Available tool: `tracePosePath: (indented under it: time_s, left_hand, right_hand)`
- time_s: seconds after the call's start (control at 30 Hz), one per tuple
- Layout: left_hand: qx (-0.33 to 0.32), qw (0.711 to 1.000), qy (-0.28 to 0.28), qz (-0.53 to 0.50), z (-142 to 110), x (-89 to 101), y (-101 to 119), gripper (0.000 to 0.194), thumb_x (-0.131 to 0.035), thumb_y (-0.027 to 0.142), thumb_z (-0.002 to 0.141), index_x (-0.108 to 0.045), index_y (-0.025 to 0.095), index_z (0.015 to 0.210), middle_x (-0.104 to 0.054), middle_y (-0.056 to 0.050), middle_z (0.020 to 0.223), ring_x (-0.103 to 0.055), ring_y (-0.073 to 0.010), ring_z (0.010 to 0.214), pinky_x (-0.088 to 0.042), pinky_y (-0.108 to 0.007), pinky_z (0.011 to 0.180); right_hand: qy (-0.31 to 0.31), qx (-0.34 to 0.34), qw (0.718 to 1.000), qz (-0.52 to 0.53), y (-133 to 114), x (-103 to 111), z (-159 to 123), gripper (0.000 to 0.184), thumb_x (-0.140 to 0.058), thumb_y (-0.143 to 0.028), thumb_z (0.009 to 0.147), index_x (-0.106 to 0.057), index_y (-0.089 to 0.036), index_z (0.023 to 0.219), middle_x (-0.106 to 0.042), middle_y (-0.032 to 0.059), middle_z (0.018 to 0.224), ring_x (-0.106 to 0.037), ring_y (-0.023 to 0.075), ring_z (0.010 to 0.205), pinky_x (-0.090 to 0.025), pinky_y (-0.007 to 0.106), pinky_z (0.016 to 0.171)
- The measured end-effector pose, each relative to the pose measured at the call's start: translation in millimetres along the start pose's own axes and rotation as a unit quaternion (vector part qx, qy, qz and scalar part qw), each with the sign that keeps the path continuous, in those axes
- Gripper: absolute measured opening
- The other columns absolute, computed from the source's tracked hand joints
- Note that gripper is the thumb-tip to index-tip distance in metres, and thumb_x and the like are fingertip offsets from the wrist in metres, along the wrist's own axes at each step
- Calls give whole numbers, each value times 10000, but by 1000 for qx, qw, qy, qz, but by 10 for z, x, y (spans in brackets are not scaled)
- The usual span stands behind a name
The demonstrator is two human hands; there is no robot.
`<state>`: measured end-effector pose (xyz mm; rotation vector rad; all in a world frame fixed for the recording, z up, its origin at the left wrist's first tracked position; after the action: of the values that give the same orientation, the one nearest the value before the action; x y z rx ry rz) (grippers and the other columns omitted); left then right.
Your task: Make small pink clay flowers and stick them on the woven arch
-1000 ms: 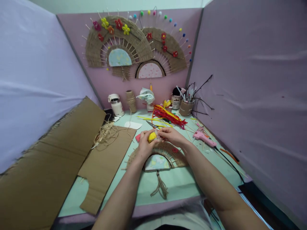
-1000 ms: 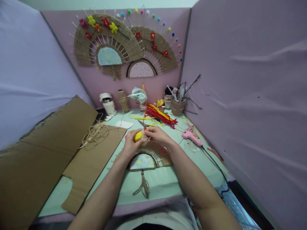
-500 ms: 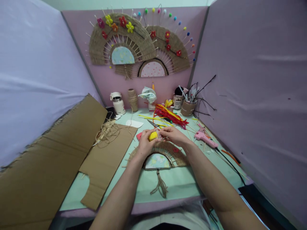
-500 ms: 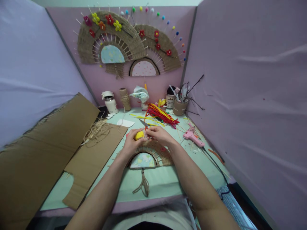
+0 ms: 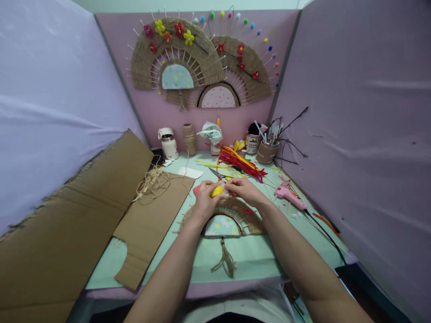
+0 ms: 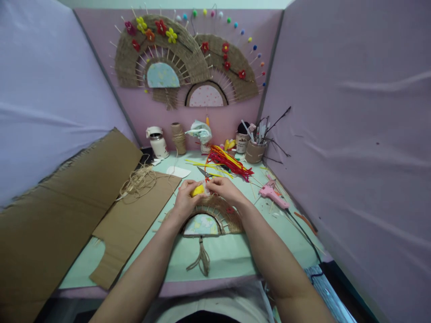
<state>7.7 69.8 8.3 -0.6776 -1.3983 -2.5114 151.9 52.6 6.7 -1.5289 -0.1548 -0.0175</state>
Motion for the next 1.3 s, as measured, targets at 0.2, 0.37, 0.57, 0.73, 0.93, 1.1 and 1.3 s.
tracePosePath:
  time_s: [0.2, 0.37, 0.57, 0.73, 0.93, 1.1, 1.3]
  left_hand:
    - [-19, 1000, 3, 19, -14, 15, 43, 384, -747, 251, 712, -701, 240, 1093, -525, -40, 1002, -555, -175, 954, -479, -327, 893]
    - [-38, 999, -3, 27, -17, 22, 90, 359, -725, 250, 738, -697, 257, 1096, -543, -37, 992, -558, -174, 942, -476, -336, 892]
    - [-33, 999, -6, 33, -16, 23, 89, 325, -733, 247, 725, -713, 263, 1049, -548, -35, 988, -559, -180, 950, -468, -344, 903]
    - [-33, 999, -15, 27, -24, 7, 93, 312, -738, 254, 723, -714, 255, 1034, -541, -32, 987, -562, -176, 953, -466, -334, 906]
    - [-34, 999, -21, 26, -34, -12, 94, 341, -731, 248, 729, -698, 254, 1068, -543, -40, 1013, -568, -188, 978, -472, -343, 902]
    - [-22, 998, -40, 37, -56, -57, 69, 397, -727, 244, 734, -654, 256, 1124, -527, -47, 1070, -556, -202, 1024, -452, -368, 946]
    - [-20, 995, 47, 90, -79, 93, 136, 531, -761, 305, 702, -589, 240, 1200, -482, -89, 1189, -476, -253, 1137, -379, -413, 1007]
  right_hand:
    - [6, 1, 999, -31, -3, 4, -6, 255, -654, -394, 723, -604, -160, 632, -519, -40, 525, -424, 82, 501, -292, 226, 492]
    - [15, 3, 999, -40, 1, 8, -9, 279, -687, -420, 703, -610, -157, 652, -544, -30, 561, -434, 80, 509, -314, 222, 494]
    - [40, -24, 998, 46, 37, 44, 1, 311, -710, -464, 684, -651, -162, 732, -592, -3, 660, -498, 94, 590, -355, 205, 508]
    - [30, -28, 999, 31, 10, 34, -18, 329, -726, -464, 668, -684, -152, 759, -591, 2, 670, -494, 95, 599, -362, 211, 518]
    - [17, -23, 999, 22, 27, 14, -3, 264, -712, -404, 663, -662, -153, 727, -554, -23, 611, -437, 78, 539, -330, 214, 500]
    - [13, -21, 1000, 15, 29, 16, -2, 236, -715, -378, 641, -636, -161, 694, -540, -35, 591, -428, 77, 526, -332, 217, 499]
    - [52, -4, 998, 37, 21, 45, 18, 272, -717, -417, 650, -602, -172, 671, -536, -36, 586, -422, 83, 521, -328, 232, 511]
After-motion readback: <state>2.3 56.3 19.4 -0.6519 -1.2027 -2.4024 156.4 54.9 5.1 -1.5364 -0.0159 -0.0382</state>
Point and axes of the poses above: each hand's wrist, its own z-axis towards the middle knuckle, its own x-axis out of the back of the hand, y = z × x, the point moved 7 cm from there along z, towards the middle knuckle
